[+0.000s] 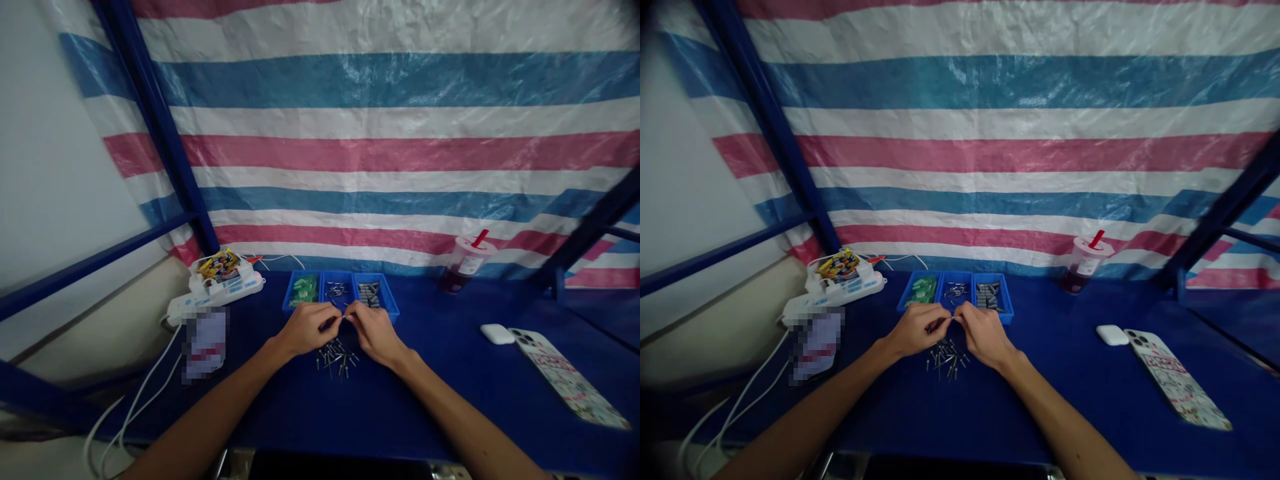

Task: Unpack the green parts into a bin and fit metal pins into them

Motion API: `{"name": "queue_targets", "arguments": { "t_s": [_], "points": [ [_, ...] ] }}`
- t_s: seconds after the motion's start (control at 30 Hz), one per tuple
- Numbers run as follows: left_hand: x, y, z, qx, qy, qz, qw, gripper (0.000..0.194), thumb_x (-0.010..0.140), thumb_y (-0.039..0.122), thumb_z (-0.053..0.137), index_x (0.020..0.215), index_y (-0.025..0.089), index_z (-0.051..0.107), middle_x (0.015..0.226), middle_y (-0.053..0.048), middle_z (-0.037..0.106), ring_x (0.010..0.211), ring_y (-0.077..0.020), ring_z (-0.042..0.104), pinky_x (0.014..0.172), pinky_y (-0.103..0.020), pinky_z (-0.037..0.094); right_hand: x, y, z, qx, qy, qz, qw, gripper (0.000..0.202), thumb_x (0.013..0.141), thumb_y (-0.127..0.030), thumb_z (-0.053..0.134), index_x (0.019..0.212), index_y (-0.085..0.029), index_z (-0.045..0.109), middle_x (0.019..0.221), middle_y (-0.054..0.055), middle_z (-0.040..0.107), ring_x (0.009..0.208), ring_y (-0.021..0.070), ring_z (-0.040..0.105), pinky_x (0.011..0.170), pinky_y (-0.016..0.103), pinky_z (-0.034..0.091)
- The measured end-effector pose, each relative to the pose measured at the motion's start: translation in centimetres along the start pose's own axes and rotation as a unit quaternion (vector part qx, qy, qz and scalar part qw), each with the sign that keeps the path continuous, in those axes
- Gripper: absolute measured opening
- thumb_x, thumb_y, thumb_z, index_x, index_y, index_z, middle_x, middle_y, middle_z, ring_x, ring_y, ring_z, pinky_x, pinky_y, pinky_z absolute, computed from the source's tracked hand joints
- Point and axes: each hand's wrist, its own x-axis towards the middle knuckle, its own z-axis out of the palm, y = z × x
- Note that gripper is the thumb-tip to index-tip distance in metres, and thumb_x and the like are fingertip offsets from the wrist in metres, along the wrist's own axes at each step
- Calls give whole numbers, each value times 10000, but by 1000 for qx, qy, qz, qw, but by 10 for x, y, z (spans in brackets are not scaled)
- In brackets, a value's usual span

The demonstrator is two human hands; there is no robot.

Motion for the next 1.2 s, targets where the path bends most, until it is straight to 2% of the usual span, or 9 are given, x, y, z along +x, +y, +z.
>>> {"name": "queue_targets", "arguments": {
  "t_s": [0.33,0.7,1.0,1.2],
  "points": [
    [2,1,-3,5,2,1,1000,186,972,209,523,879,170,680,688,6,621,584,-104,551,594,-232,445,1,3,-3,-15,-9,16,1000,116,1037,-195,383,1003,-222,490,803,19,670,648,181,625,636,286,364],
    [1,-1,-4,12,0,-1,1000,175,983,208,526,907,169,678,717,1,640,601,-104,566,598,-233,436,3,8,-7,-13,-5,22,1000,130,1029,-179,388,969,-224,495,797,25,664,656,187,618,631,286,371],
    [0,-5,-8,4,11,-12,1000,173,971,190,527,869,167,666,689,6,617,589,-104,550,597,-234,428,0,22,-12,16,39,56,998,163,1052,-234,364,941,-233,483,788,25,635,638,182,591,615,283,399],
    [-1,-5,-9,13,12,-46,999,163,989,219,530,896,167,652,713,13,635,593,-98,554,607,-234,420,-1,18,-12,38,29,55,997,180,1068,-272,359,941,-234,480,781,21,620,621,177,576,596,281,381]
  ]
}}
